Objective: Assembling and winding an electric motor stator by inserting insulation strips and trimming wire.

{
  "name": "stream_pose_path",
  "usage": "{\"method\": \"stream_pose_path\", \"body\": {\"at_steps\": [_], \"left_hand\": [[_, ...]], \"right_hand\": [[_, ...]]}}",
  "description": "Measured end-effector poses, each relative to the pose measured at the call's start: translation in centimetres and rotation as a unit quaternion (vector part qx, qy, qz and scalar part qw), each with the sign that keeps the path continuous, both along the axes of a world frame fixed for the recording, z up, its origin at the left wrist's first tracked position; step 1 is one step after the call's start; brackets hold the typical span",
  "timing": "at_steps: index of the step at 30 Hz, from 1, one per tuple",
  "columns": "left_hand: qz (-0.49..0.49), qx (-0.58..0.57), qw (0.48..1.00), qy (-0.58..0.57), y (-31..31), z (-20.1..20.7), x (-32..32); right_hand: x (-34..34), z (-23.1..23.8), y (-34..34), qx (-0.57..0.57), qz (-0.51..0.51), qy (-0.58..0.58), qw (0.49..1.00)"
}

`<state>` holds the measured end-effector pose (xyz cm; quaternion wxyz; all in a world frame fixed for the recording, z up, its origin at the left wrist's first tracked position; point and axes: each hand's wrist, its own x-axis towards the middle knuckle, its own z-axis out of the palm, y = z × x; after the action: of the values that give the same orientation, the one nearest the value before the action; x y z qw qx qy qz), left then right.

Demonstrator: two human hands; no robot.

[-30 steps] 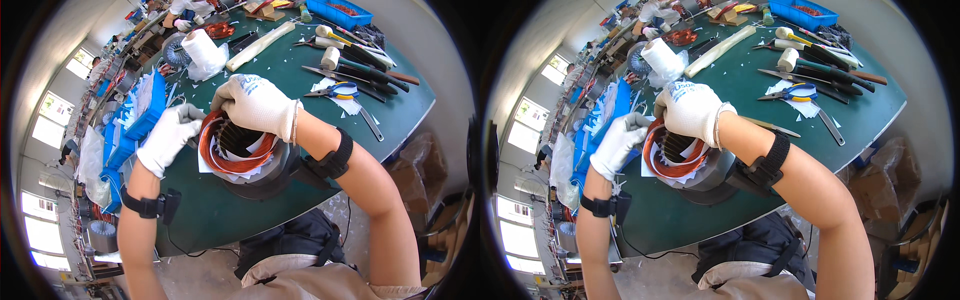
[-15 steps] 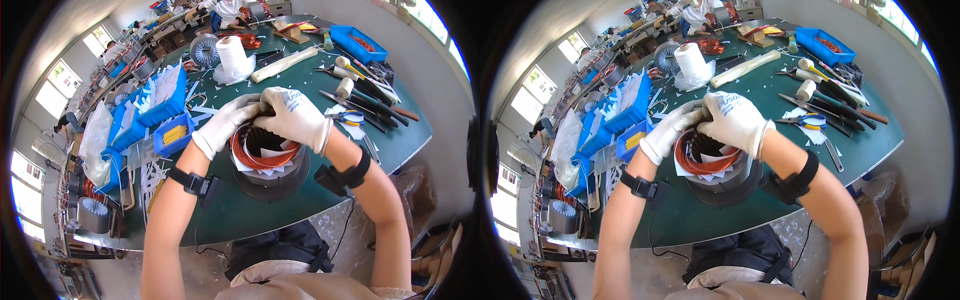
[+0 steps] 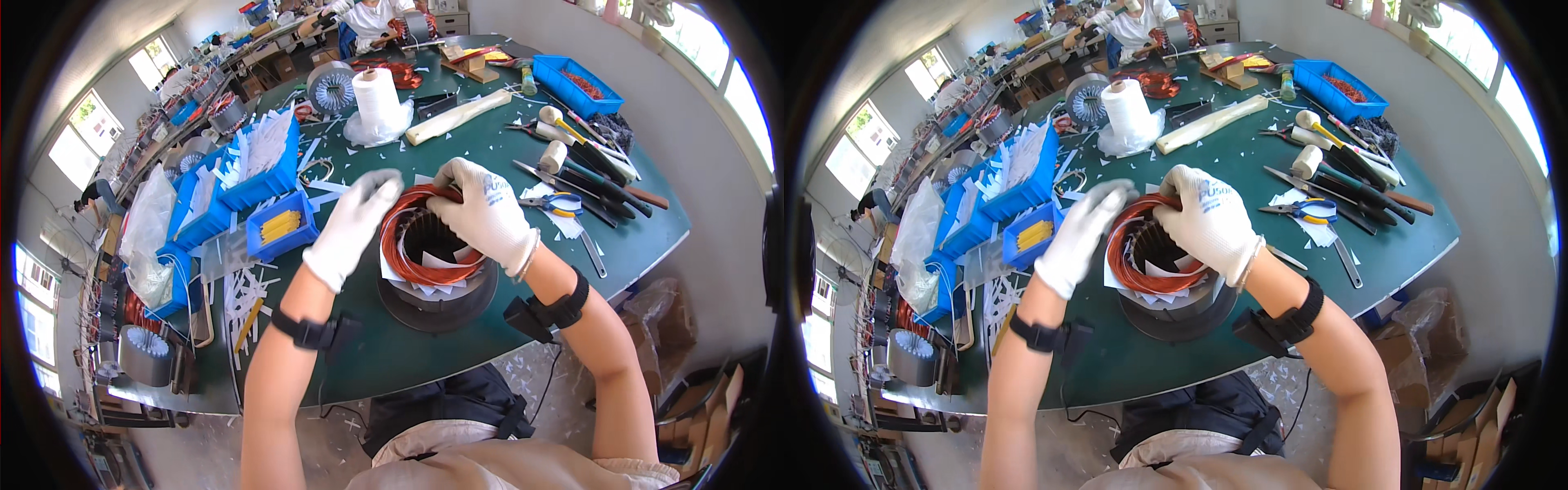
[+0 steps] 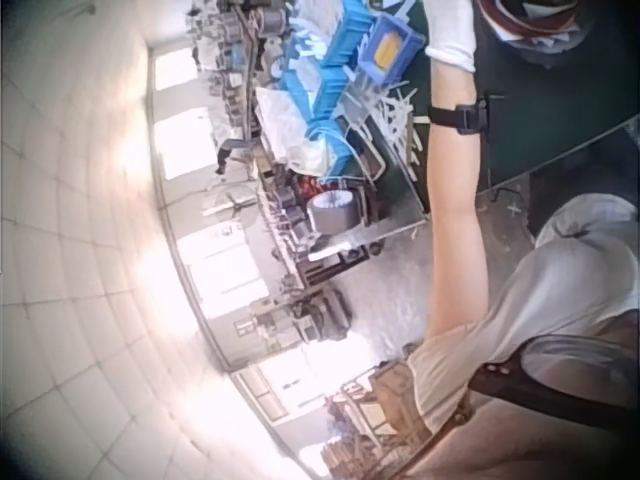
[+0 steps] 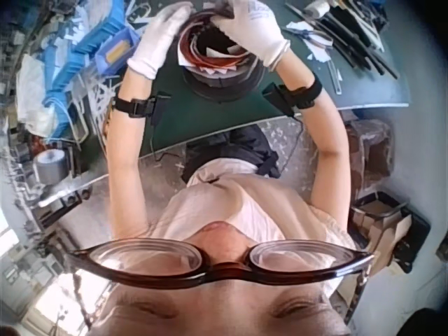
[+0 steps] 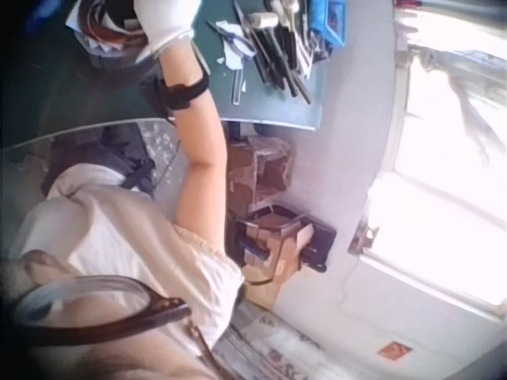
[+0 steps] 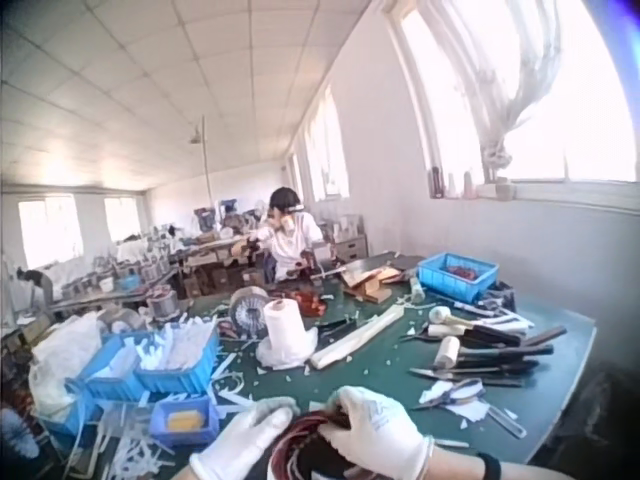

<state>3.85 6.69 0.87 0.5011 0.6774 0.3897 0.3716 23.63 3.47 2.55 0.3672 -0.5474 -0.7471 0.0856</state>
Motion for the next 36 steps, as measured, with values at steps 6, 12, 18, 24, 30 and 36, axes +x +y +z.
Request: {"method": "stream_pose_path", "body": {"at_steps": [6, 12, 18, 24, 30, 36], "left_hand": [[0.028, -0.051, 0.989, -0.138, -3.0, -2.3, 0.3], [-0.009, -0.08, 0.982, -0.171, -1.0, -1.8, 0.8], [0.097, 0.023, 0.965, 0.244, -1.3, 3.1, -1.5], [0.036, 0.09, 0.93, 0.353, -0.4, 4.2, -1.7], [-0.002, 0.119, 0.899, 0.421, 1.0, 4.7, -0.9], [0.042, 0.035, 0.946, 0.321, -0.4, 3.0, -1.1]], "right_hand": [[-0.5, 0.4, 2.4, -0.082, 0.156, -0.065, 0.982], [-1.2, -0.4, 1.5, -0.058, 0.042, -0.108, 0.992], [0.0, 1.9, -0.1, -0.127, 0.036, -0.072, 0.989], [-0.2, 1.0, 0.3, -0.067, -0.012, -0.102, 0.992], [0.2, -0.3, 0.4, -0.073, -0.03, -0.077, 0.994], [-0.1, -1.1, 0.2, -0.012, -0.039, -0.07, 0.997]]}}
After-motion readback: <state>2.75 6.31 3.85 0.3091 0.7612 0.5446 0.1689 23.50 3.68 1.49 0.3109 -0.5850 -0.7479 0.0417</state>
